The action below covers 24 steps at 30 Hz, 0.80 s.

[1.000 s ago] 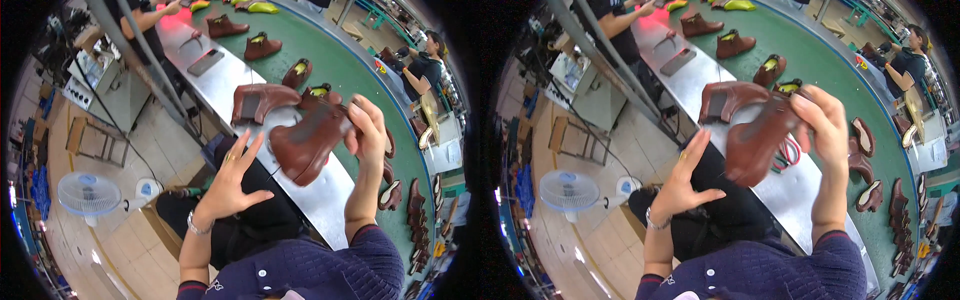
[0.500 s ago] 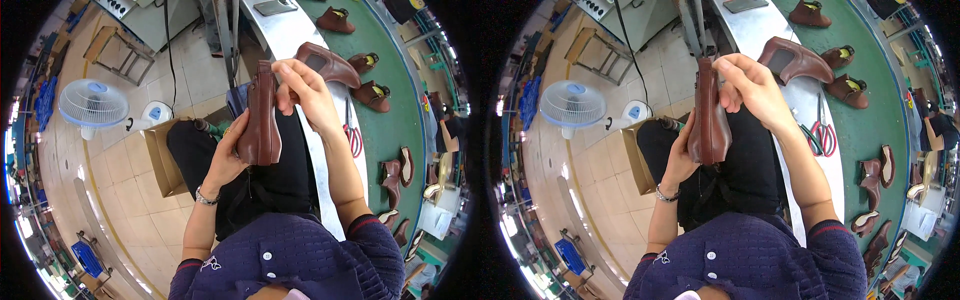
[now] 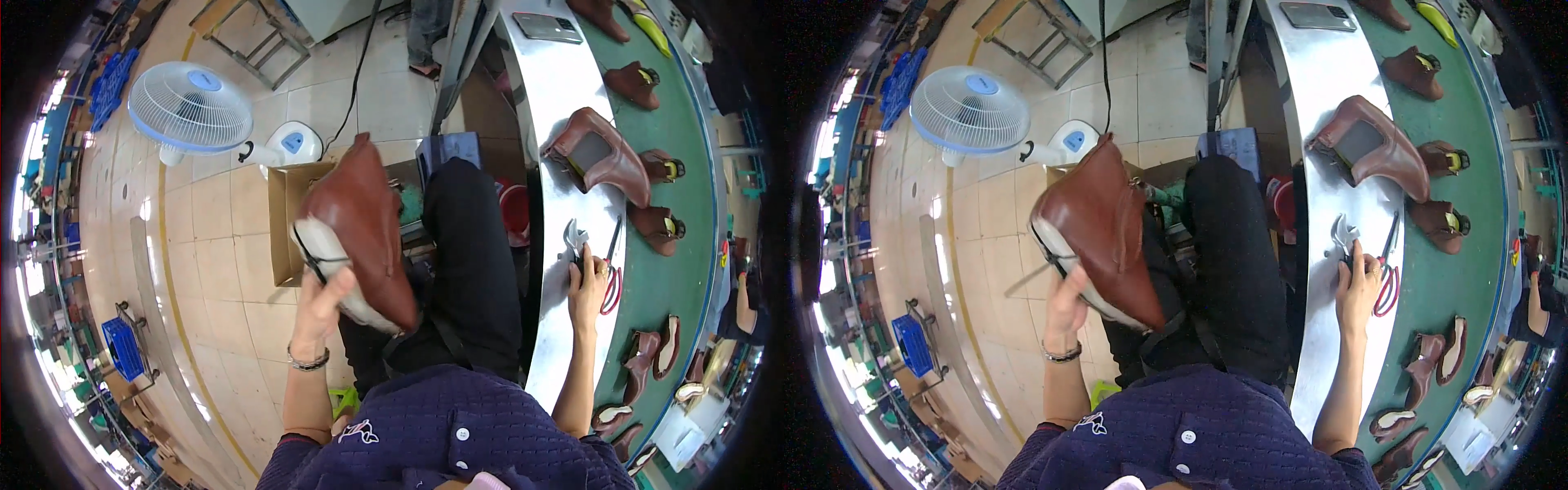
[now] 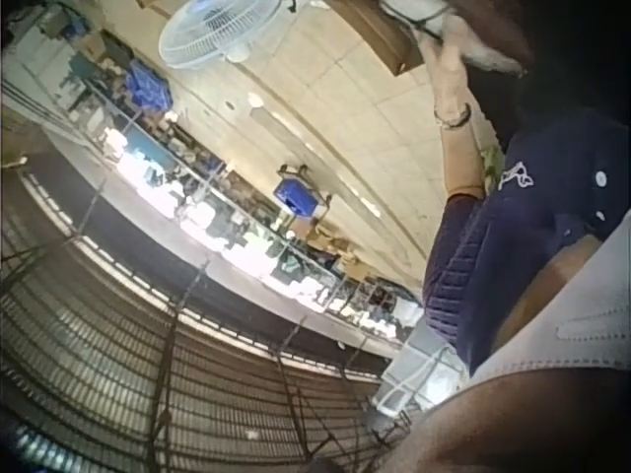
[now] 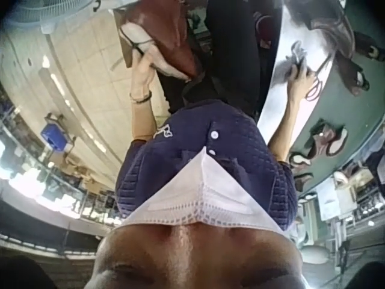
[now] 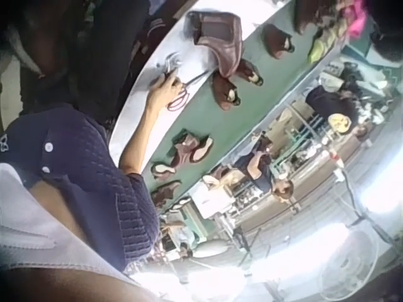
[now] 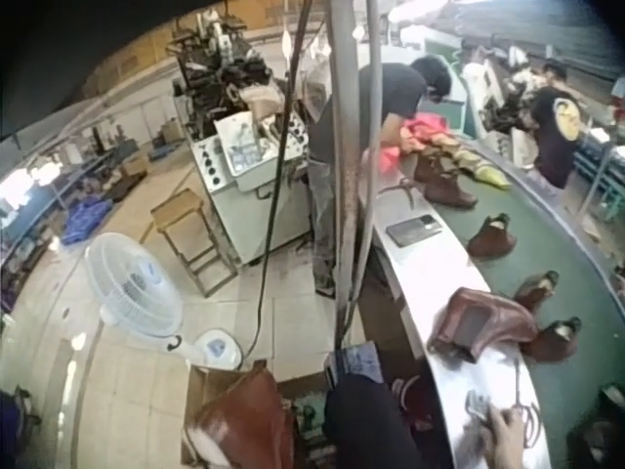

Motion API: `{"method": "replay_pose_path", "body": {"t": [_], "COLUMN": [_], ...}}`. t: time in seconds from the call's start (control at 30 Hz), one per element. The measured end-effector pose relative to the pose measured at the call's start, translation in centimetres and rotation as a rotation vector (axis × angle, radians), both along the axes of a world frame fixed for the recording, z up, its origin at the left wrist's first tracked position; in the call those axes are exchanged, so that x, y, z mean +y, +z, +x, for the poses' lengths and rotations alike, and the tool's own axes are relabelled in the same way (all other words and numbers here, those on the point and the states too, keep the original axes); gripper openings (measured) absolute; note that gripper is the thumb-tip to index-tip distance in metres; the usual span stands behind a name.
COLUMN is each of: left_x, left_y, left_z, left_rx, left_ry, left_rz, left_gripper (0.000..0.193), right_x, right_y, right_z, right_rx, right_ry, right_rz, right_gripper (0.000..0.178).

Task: Trimming excess material from leather shoe components and checking assembly measurements.

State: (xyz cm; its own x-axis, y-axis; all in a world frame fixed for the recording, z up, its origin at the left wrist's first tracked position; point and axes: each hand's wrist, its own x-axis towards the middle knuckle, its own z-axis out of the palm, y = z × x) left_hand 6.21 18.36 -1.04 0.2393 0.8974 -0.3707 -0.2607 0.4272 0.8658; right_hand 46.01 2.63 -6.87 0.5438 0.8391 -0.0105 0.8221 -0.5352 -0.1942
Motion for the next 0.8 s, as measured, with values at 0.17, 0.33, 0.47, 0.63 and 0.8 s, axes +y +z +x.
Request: {"method": "replay_pose_path", "body": {"t": [0.17, 0.33, 0.47, 0.63, 0.8], "left_x": [2.0, 4.1, 4.8, 5.3, 8.9], "left_y": [0.8, 1.8, 0.0, -0.8, -1.5], "left_z": [-1.2, 1.8, 4.0, 3.5, 4.6], "left_rx": [-0.002, 0.334, 0.413, 0.638, 0.197], "left_ry": [0.103, -0.160, -0.176, -0.114, -0.047], "left_rz": [-0.165, 0.091, 0.140, 0.404, 0.262], "left_gripper": [0.056, 0.061, 0.059, 0.076, 0.046], "right_x": [-0.4, 4.3, 9.3, 17.4, 21.8], "right_y": [1.9, 8.8, 11.6, 14.2, 14.0], "right_z": [1.0, -5.0, -9.6, -14.5, -15.7], "right_rx": [0.624, 1.430, 1.616, 1.796, 1.764], "right_ry": [-0.252, -0.367, -0.039, 0.113, 0.136], "right_rz": [0.061, 0.143, -0.054, -0.293, -0.515], "right_gripper": [0.040, 0.058, 0.074, 0.072, 0.062]}}
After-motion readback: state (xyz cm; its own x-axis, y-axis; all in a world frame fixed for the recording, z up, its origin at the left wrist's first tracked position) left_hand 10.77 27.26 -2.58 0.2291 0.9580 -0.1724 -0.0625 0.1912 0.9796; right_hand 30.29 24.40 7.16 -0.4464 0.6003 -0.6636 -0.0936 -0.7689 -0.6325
